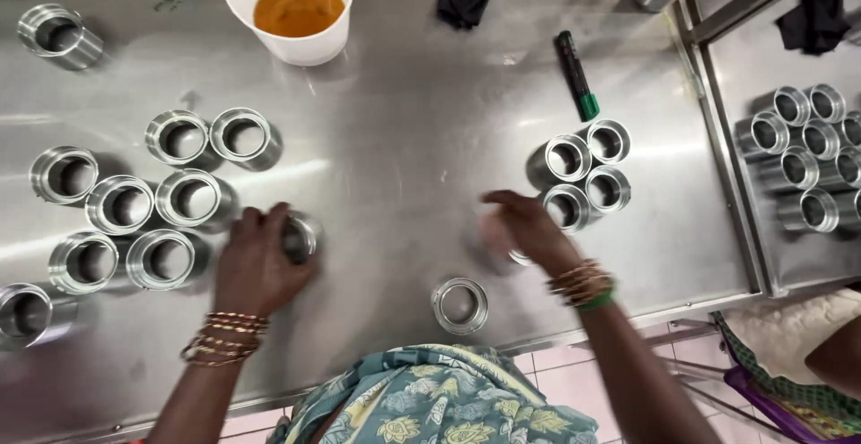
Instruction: Sorting, cleaning, and bagging small cylindrical metal components at a workstation.
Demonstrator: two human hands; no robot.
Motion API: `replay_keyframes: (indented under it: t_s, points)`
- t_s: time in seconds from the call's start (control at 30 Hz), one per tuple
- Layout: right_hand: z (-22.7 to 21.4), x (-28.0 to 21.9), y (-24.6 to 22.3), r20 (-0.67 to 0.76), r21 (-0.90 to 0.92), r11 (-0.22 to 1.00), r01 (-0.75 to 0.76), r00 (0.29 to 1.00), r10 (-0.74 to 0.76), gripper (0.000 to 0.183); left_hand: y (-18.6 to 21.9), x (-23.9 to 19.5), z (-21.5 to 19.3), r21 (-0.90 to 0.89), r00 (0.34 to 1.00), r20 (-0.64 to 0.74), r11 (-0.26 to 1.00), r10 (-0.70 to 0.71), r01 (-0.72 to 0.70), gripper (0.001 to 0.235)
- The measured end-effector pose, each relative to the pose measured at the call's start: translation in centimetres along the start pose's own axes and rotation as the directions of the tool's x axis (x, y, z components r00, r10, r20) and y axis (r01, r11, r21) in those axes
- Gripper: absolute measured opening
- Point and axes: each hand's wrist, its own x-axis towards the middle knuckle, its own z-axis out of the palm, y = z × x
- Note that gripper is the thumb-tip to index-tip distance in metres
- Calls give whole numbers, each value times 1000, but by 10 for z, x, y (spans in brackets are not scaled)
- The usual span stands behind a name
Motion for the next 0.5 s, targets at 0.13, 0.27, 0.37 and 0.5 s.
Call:
replay_keyframes:
  t_s: [0.13, 0.27, 0.37, 0.5]
  points:
    - [5, -5, 7, 31, 149, 973, -174, 985, 171, 34, 17, 9, -5, 306, 1000, 2, 952, 30, -29, 96]
    - [47, -1, -34, 44, 176, 984, 16, 999, -24, 33, 76, 10, 25, -113, 970, 86, 970, 226, -216, 107]
    - [60, 11, -61, 75, 401, 912, 85, 989, -126, 33, 95, 20, 39, -241, 957, 177, 953, 230, -184, 106]
    - [60, 38, -35, -24, 516, 855, 62, 998, -58, 36, 80, 17, 22, -199, 962, 254, 979, 97, -46, 84]
